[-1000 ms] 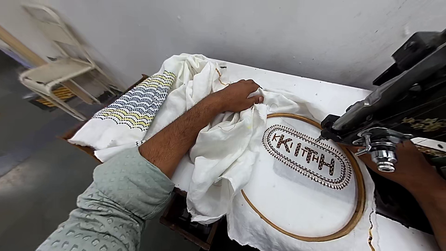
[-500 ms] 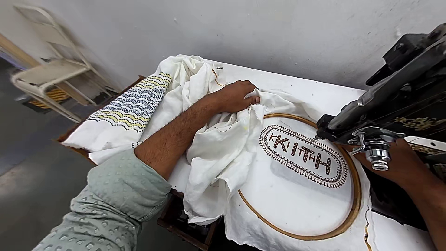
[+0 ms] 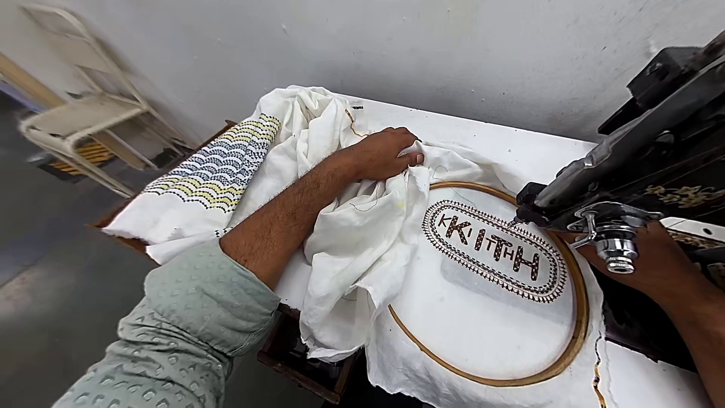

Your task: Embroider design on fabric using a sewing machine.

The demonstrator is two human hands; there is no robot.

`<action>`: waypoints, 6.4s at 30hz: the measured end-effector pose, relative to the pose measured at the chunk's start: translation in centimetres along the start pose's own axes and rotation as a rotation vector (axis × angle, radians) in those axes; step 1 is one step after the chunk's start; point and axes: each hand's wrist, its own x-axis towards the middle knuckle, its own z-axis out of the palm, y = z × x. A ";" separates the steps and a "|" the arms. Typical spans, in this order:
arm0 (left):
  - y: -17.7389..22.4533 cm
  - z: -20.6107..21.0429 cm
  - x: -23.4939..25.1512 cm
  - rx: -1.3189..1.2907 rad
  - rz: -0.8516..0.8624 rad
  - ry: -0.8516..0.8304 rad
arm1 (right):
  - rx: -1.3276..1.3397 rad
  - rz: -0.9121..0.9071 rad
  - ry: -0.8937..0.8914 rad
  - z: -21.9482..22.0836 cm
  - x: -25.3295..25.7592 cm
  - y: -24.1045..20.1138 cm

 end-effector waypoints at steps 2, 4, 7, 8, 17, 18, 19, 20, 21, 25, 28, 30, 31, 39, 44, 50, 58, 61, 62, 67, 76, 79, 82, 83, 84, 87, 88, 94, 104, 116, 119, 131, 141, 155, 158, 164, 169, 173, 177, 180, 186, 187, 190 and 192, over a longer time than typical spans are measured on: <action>0.0 0.0 0.0 -0.002 0.000 0.003 | -0.007 -0.003 -0.001 0.1 0.1 0.2; 0.0 0.0 0.0 -0.012 -0.009 0.002 | -0.012 -0.012 -0.001 0.1 0.2 0.3; 0.0 0.0 0.0 -0.033 -0.018 0.000 | -0.012 0.036 -0.034 -0.1 0.2 0.0; 0.0 0.0 0.0 -0.037 -0.018 0.001 | -0.014 0.050 -0.042 -0.1 0.3 0.0; 0.1 0.0 0.0 -0.026 -0.025 0.010 | 0.060 0.034 -0.034 -0.3 0.2 -0.1; 0.1 0.0 0.0 -0.015 -0.026 0.004 | 0.070 0.030 -0.029 -0.3 0.1 -0.2; 0.2 0.0 0.0 -0.005 -0.029 -0.003 | 0.078 0.019 -0.021 -0.4 0.1 -0.3; 0.2 -0.1 0.0 0.003 -0.033 -0.009 | 0.089 0.010 -0.014 -0.4 0.0 -0.5; 0.3 -0.1 0.0 0.006 -0.034 -0.013 | 0.103 -0.009 -0.003 -0.4 0.0 -0.5; 0.3 -0.1 -0.1 0.005 -0.026 -0.008 | 0.131 -0.051 0.028 -0.4 -0.1 -0.6; 0.1 -0.1 0.0 0.009 -0.023 -0.005 | 0.101 -0.034 0.007 -0.4 -0.1 -0.7; 0.1 0.1 0.1 -0.012 -0.022 0.026 | 0.076 0.003 -0.009 -0.5 0.0 -0.7; 0.0 0.2 0.1 -0.031 -0.023 0.046 | 0.066 0.039 -0.025 -0.6 0.0 -0.8; 0.6 1.0 0.5 -0.259 -0.007 0.290 | 0.039 0.105 -0.061 -0.7 0.1 -0.8; 0.2 1.3 0.6 -0.259 0.033 0.285 | 0.033 0.078 -0.053 -0.6 0.0 -0.5; 0.4 1.2 0.5 -0.136 0.054 0.178 | 0.022 0.094 -0.056 -0.5 0.0 -0.5; 1.0 0.5 0.1 -0.168 0.012 0.081 | 0.038 0.080 -0.049 -0.4 0.1 -0.3; 0.9 0.6 0.2 -0.154 0.018 0.070 | 0.024 0.066 -0.048 -0.4 0.1 -0.4; 0.8 0.6 0.2 -0.148 0.037 0.086 | 0.015 0.065 -0.051 -0.4 0.1 -0.4; 1.5 0.9 0.4 -0.212 0.148 0.233 | 0.033 0.024 -0.023 -0.5 -0.1 -0.4; 8.8 0.8 -1.6 -0.057 0.570 0.471 | 0.006 0.158 -0.153 -1.9 -0.2 -2.3; 10.0 1.3 -2.0 -0.016 0.697 0.454 | 0.048 0.115 -0.114 -1.9 -0.3 -2.4; 10.4 1.3 -2.3 0.042 0.695 0.409 | 0.082 0.129 -0.104 -2.1 -0.2 -2.5; 10.4 1.2 -2.3 0.053 0.688 0.402 | 0.085 0.119 -0.096 -2.0 -0.2 -2.4; 10.4 1.2 -2.3 0.057 0.686 0.406 | 0.083 0.103 -0.085 -1.8 -0.2 -2.3; 10.2 1.1 -2.2 0.064 0.708 0.424 | 0.071 0.063 -0.061 -1.5 -0.2 -1.9; 10.3 1.1 -2.2 0.066 0.707 0.424 | 0.068 0.072 -0.067 -1.6 -0.2 -2.0; 10.1 1.2 -2.1 -0.097 0.734 0.452 | 0.067 0.120 -0.098 -2.0 -0.2 -2.5; 10.2 1.2 -2.5 -0.651 0.616 0.418 | 0.121 0.026 -0.020 -1.3 -0.1 -1.6; 9.0 1.8 -2.0 -0.730 0.567 0.449 | 0.084 0.100 -0.083 -1.6 0.0 -1.8; 9.6 1.5 -2.4 -0.670 0.478 0.478 | 0.116 0.081 -0.063 -1.5 0.0 -1.7; 8.2 1.9 -1.5 -0.686 0.555 0.513 | 0.126 0.081 -0.071 -1.5 0.1 -1.6; 9.6 1.5 -2.5 -0.775 0.362 0.475 | 0.125 0.095 -0.067 -1.5 0.0 -1.8; 0.2 1.2 0.2 0.032 -0.234 -0.049 | 0.112 0.124 -0.102 -1.5 0.2 -1.6; 0.4 0.8 0.1 0.025 -0.225 -0.069 | 0.139 0.099 -0.077 -1.6 0.1 -1.6; 2.2 0.5 0.3 -0.680 -0.079 0.273 | 0.174 0.114 -0.079 -1.7 0.1 -1.7; 4.0 0.3 -0.1 -0.984 0.008 0.388 | 0.175 0.092 -0.057 -1.5 0.0 -1.6; 4.0 0.8 -0.1 -0.988 0.021 0.417 | 0.142 0.102 -0.076 -1.5 0.1 -1.7; 3.7 1.0 -0.1 -0.988 0.025 0.470 | 0.131 0.083 -0.066 -1.4 0.1 -1.5; 3.6 1.0 0.0 -0.977 0.034 0.468 | 0.131 0.092 -0.074 -1.3 0.1 -1.4; 3.3 1.3 0.1 -0.964 0.047 0.434 | 0.139 0.094 -0.067 -1.4 0.0 -1.6; 3.2 1.4 0.1 -0.963 0.050 0.429 | 0.140 0.092 -0.066 -1.4 0.0 -1.6; 3.1 1.4 0.1 -0.930 0.062 0.400 | 0.131 0.087 -0.070 -1.4 0.1 -1.6; 3.0 1.5 0.2 -0.793 0.073 0.385 | 0.136 0.064 -0.056 -1.4 0.1 -1.5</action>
